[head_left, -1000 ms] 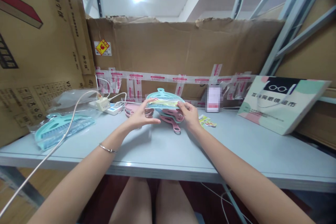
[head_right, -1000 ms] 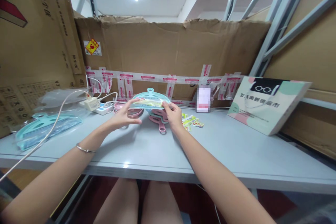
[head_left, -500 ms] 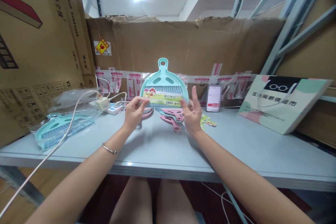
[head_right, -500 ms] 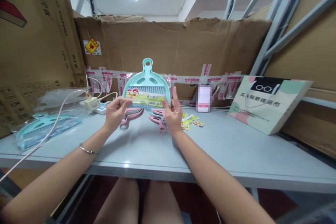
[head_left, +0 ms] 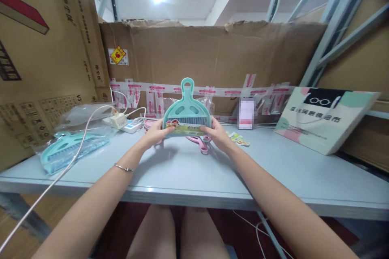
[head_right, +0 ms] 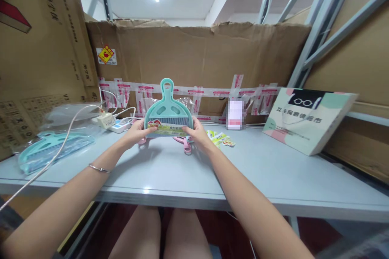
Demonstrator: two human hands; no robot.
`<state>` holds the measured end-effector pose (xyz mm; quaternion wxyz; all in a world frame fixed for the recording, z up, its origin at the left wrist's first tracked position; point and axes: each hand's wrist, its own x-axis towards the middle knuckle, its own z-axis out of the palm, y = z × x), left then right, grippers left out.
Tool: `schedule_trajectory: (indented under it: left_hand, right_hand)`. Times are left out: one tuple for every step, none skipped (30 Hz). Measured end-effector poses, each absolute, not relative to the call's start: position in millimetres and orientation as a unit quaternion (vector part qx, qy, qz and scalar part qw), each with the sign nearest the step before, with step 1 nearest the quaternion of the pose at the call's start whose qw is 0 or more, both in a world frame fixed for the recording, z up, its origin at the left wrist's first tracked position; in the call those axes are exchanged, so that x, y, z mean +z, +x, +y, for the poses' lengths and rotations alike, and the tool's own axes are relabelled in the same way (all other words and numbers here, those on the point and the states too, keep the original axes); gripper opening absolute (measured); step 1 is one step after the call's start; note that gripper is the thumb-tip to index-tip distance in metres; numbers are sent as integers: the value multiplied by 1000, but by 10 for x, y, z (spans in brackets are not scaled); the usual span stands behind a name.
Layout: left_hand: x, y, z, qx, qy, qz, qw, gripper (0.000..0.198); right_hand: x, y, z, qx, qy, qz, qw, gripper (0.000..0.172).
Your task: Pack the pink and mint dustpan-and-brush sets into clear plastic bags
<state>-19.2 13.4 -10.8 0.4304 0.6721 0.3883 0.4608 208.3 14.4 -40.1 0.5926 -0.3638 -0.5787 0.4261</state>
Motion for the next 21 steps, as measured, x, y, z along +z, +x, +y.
schedule_trajectory:
  left_hand:
    - [-107, -193, 129, 457, 676, 394, 424, 32]
    - [-107, -195, 125, 454, 677, 399, 419, 31]
    - [-108, -197, 123, 452, 677, 405, 416, 31]
    - [-110, -198, 124, 451, 676, 408, 416, 30]
    - [-113, -200, 127, 452, 673, 408, 420, 30]
    - [-117, -202, 131, 454, 670, 406, 424, 29]
    - [-121, -204, 136, 457, 667, 401, 431, 28]
    - [-125, -204, 141, 460, 664, 396, 437, 27]
    - [-128, -203, 145, 463, 659, 391, 445, 25]
    - [-132, -202, 149, 467, 655, 386, 453, 25]
    - [-135, -200, 153, 470, 649, 381, 461, 24]
    - [-138, -200, 157, 472, 644, 378, 469, 24]
    - [-143, -202, 163, 473, 639, 376, 476, 25]
    - [-147, -208, 172, 472, 635, 377, 482, 26]
    - [-153, -218, 183, 469, 631, 380, 487, 28]
    - [-158, -233, 196, 465, 629, 383, 491, 31]
    - [-163, -250, 211, 458, 629, 385, 496, 34]
    - [-167, -270, 226, 452, 630, 384, 501, 37]
    - [-169, -289, 239, 448, 634, 381, 503, 40]
    - [-169, -306, 248, 446, 638, 377, 502, 42]
    - [-169, -318, 254, 446, 643, 376, 497, 43]
  right_hand:
    - [-398, 2079, 135, 419, -371, -590, 582, 45]
    - [-393, 2074, 125, 408, -376, -603, 573, 50]
    - [-388, 2069, 117, 393, -380, -616, 567, 56]
    - [-384, 2064, 112, 376, -386, -627, 562, 62]
    - [-384, 2061, 109, 361, -396, -635, 557, 68]
    - [-387, 2060, 107, 347, -407, -640, 551, 74]
    - [-394, 2060, 107, 337, -417, -644, 546, 79]
    - [-404, 2061, 107, 329, -423, -648, 541, 83]
    - [-415, 2063, 107, 323, -427, -653, 536, 86]
    - [-423, 2066, 105, 320, -428, -658, 530, 87]
    - [-427, 2069, 101, 317, -429, -664, 524, 87]
    - [-423, 2075, 94, 315, -433, -667, 518, 85]
    - [-410, 2084, 82, 314, -438, -668, 513, 81]
    - [-388, 2097, 67, 315, -444, -668, 508, 76]
    - [-356, 2113, 47, 322, -446, -668, 501, 71]
    - [-319, 2132, 25, 338, -441, -670, 492, 65]
    - [-279, 2151, 2, 362, -430, -674, 480, 61]
    - [-241, 2169, -20, 388, -414, -679, 466, 58]
    - [-209, 2182, -38, 410, -400, -681, 456, 56]
    - [-188, 2188, -49, 423, -393, -681, 450, 55]
    - [-181, 2186, -53, 426, -393, -678, 452, 54]
